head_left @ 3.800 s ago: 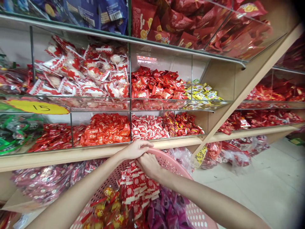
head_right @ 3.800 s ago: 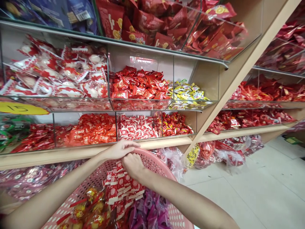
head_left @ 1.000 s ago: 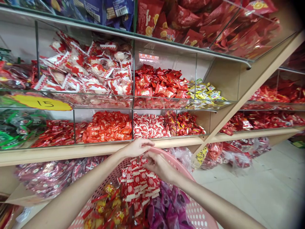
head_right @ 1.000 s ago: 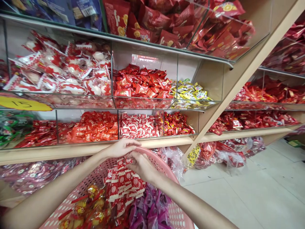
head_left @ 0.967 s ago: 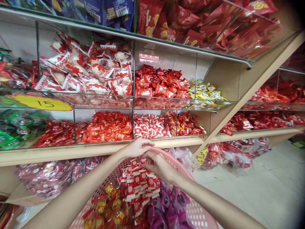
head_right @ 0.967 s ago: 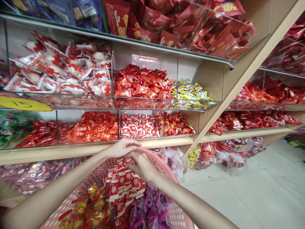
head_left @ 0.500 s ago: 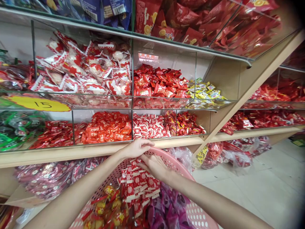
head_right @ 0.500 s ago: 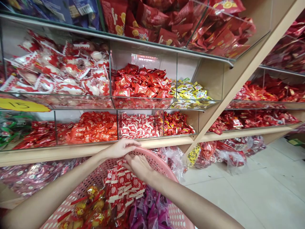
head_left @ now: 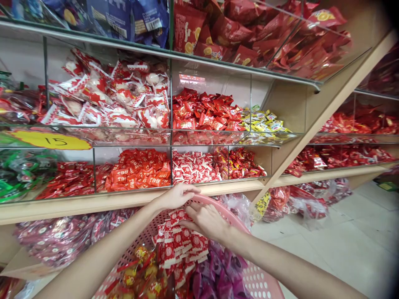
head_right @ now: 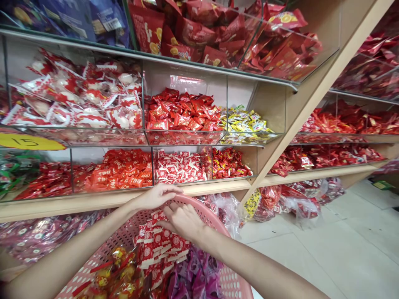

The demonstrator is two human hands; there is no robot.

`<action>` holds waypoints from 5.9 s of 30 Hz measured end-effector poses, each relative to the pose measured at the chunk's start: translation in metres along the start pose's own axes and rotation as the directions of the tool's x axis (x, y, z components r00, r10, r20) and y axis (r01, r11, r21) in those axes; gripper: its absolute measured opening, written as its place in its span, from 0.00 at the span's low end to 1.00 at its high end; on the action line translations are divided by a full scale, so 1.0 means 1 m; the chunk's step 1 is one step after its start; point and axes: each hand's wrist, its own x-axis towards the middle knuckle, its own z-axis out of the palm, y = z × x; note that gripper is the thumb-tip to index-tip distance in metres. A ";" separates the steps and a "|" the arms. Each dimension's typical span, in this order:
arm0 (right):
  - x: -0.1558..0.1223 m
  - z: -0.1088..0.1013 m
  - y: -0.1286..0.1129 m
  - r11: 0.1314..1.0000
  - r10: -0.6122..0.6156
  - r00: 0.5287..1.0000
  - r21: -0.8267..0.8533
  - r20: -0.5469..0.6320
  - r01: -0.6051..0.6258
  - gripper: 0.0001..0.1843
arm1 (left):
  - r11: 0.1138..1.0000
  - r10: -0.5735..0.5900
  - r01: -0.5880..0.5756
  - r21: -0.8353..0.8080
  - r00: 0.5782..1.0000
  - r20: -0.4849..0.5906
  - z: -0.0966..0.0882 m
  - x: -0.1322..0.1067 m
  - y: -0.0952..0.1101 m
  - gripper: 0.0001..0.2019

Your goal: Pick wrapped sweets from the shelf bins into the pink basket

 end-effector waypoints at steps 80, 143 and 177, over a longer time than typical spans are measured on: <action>0.004 0.007 -0.011 0.956 0.293 0.944 -0.073 0.152 -0.285 0.10 | 0.999 0.010 -0.010 -0.052 1.000 -0.012 0.003 0.000 -0.007 0.14; 0.031 -0.051 0.102 0.847 0.386 0.865 0.495 -0.320 -0.194 0.05 | 0.999 0.036 -0.036 -0.005 0.999 -0.007 0.002 0.000 -0.003 0.14; 0.007 0.026 -0.035 0.893 -0.242 0.961 0.355 -0.136 0.275 0.08 | 0.999 -0.010 0.009 -0.035 1.000 -0.025 0.002 -0.003 -0.003 0.14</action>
